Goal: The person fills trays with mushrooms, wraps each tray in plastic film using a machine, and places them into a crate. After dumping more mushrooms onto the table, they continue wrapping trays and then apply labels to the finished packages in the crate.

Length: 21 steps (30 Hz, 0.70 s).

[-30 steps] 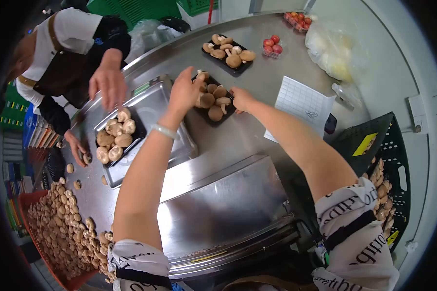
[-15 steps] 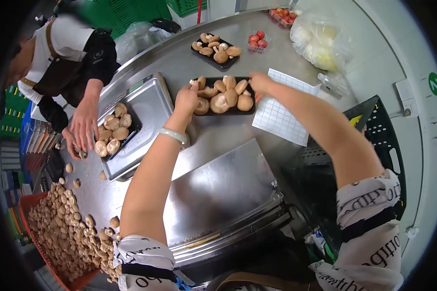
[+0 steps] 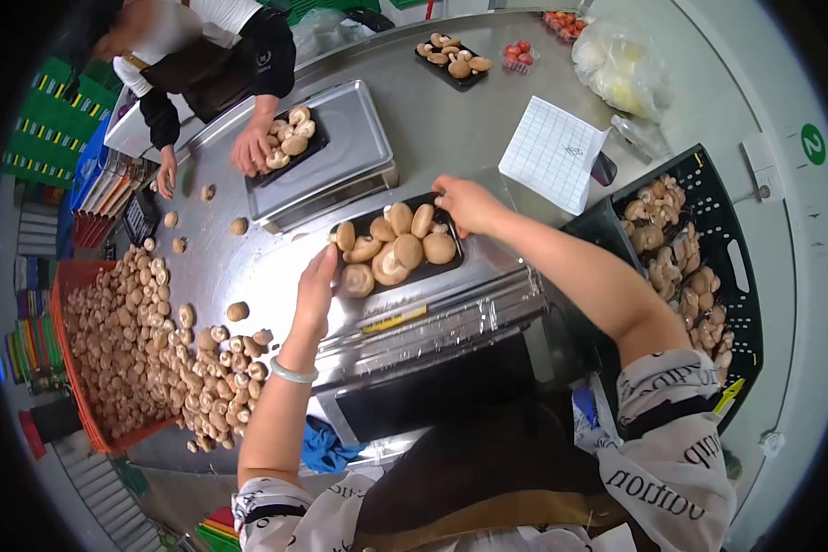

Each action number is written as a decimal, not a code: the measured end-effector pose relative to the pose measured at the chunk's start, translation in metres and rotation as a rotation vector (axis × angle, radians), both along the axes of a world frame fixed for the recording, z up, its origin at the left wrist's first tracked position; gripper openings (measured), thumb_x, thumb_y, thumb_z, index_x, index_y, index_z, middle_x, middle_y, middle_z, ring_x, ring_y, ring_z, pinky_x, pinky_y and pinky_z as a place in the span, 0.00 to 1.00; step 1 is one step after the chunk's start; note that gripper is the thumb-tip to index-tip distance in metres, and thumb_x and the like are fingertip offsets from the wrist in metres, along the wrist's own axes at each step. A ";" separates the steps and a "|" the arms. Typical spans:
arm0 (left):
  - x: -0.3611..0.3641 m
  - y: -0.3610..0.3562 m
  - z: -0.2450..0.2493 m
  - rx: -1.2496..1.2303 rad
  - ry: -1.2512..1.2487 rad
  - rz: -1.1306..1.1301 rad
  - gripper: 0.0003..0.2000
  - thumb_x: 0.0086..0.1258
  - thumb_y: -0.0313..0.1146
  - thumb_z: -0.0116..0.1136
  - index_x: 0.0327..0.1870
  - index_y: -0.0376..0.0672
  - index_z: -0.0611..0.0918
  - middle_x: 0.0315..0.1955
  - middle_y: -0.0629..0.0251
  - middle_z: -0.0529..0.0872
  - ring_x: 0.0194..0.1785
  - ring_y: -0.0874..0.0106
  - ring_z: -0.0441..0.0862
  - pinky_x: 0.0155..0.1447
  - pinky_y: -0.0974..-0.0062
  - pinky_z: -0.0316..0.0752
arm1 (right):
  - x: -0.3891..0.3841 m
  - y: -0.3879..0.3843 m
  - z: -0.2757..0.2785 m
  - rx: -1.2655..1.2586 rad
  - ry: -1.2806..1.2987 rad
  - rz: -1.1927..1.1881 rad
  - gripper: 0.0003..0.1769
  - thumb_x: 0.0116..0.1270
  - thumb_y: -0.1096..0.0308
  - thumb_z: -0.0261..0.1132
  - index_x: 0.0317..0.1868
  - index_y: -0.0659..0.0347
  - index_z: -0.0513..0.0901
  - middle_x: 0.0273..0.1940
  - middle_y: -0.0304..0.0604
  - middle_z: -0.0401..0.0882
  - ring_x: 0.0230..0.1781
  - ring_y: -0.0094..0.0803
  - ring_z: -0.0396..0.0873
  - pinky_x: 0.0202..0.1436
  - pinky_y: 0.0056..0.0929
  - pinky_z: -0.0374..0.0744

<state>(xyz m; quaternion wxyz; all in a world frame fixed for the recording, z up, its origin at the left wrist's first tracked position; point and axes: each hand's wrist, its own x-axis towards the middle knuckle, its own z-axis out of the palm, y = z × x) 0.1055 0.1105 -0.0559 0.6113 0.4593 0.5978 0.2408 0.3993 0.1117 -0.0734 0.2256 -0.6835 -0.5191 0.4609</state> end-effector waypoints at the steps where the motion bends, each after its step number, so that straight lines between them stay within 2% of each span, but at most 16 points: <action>1: -0.009 -0.011 0.001 -0.021 -0.003 -0.009 0.28 0.74 0.53 0.50 0.62 0.36 0.75 0.35 0.71 0.76 0.37 0.80 0.69 0.41 0.81 0.67 | -0.011 -0.007 0.001 0.017 -0.020 0.008 0.14 0.72 0.68 0.56 0.54 0.63 0.73 0.28 0.47 0.80 0.14 0.30 0.75 0.18 0.31 0.76; 2: -0.013 -0.023 0.001 -0.008 -0.053 0.020 0.27 0.75 0.51 0.49 0.61 0.36 0.76 0.28 0.75 0.72 0.32 0.82 0.66 0.36 0.83 0.62 | -0.021 -0.016 0.004 0.026 -0.048 -0.022 0.14 0.72 0.68 0.57 0.54 0.63 0.74 0.34 0.53 0.83 0.20 0.38 0.80 0.27 0.36 0.79; 5: -0.023 -0.041 0.004 -0.031 -0.109 0.083 0.26 0.75 0.47 0.52 0.62 0.32 0.75 0.29 0.72 0.76 0.34 0.80 0.71 0.40 0.80 0.68 | -0.031 -0.029 -0.001 0.097 -0.122 -0.011 0.13 0.71 0.68 0.58 0.52 0.64 0.75 0.33 0.52 0.83 0.21 0.37 0.81 0.27 0.36 0.78; 8: -0.031 -0.036 -0.027 0.299 0.208 0.103 0.25 0.70 0.45 0.58 0.59 0.33 0.77 0.33 0.64 0.80 0.38 0.72 0.77 0.45 0.75 0.73 | -0.032 -0.040 -0.007 0.151 -0.059 -0.019 0.13 0.70 0.67 0.59 0.51 0.64 0.75 0.32 0.50 0.83 0.21 0.38 0.80 0.29 0.38 0.78; 11: -0.016 -0.025 -0.012 0.699 0.441 0.148 0.20 0.65 0.43 0.65 0.50 0.36 0.80 0.34 0.64 0.79 0.31 0.73 0.76 0.39 0.75 0.74 | -0.033 -0.047 0.001 0.115 0.046 -0.101 0.13 0.69 0.67 0.60 0.51 0.64 0.75 0.31 0.49 0.83 0.21 0.38 0.80 0.30 0.38 0.78; 12: -0.009 -0.019 -0.010 0.651 0.471 0.096 0.21 0.60 0.45 0.68 0.46 0.37 0.82 0.35 0.61 0.80 0.33 0.70 0.77 0.41 0.73 0.74 | -0.034 -0.049 0.002 0.132 0.016 -0.091 0.13 0.68 0.67 0.60 0.50 0.64 0.75 0.30 0.49 0.83 0.21 0.38 0.81 0.30 0.38 0.78; 15: 0.003 -0.011 -0.006 0.688 0.615 -0.027 0.16 0.62 0.43 0.65 0.36 0.36 0.84 0.36 0.54 0.80 0.43 0.57 0.79 0.50 0.64 0.73 | -0.032 -0.049 -0.011 0.186 -0.043 -0.070 0.14 0.67 0.67 0.62 0.50 0.63 0.76 0.28 0.47 0.82 0.22 0.38 0.81 0.30 0.37 0.78; 17: 0.002 -0.002 -0.006 0.647 0.489 0.012 0.16 0.64 0.42 0.63 0.38 0.35 0.84 0.37 0.54 0.81 0.44 0.57 0.79 0.51 0.64 0.73 | -0.033 -0.049 -0.012 0.229 -0.036 -0.081 0.14 0.67 0.67 0.62 0.50 0.63 0.76 0.27 0.46 0.82 0.23 0.37 0.81 0.30 0.37 0.78; 18: 0.001 0.001 -0.007 0.622 0.428 0.025 0.16 0.65 0.42 0.61 0.39 0.35 0.84 0.37 0.53 0.82 0.44 0.56 0.79 0.51 0.64 0.73 | -0.032 -0.048 -0.013 0.165 -0.019 -0.086 0.14 0.66 0.67 0.63 0.49 0.63 0.76 0.27 0.46 0.82 0.26 0.40 0.82 0.32 0.38 0.78; 21: 0.000 0.009 -0.017 0.294 0.105 0.034 0.17 0.68 0.42 0.58 0.42 0.34 0.84 0.38 0.52 0.83 0.44 0.55 0.80 0.52 0.64 0.73 | -0.032 -0.048 -0.017 0.220 -0.111 -0.048 0.14 0.66 0.67 0.63 0.49 0.64 0.76 0.29 0.47 0.82 0.30 0.44 0.82 0.35 0.40 0.77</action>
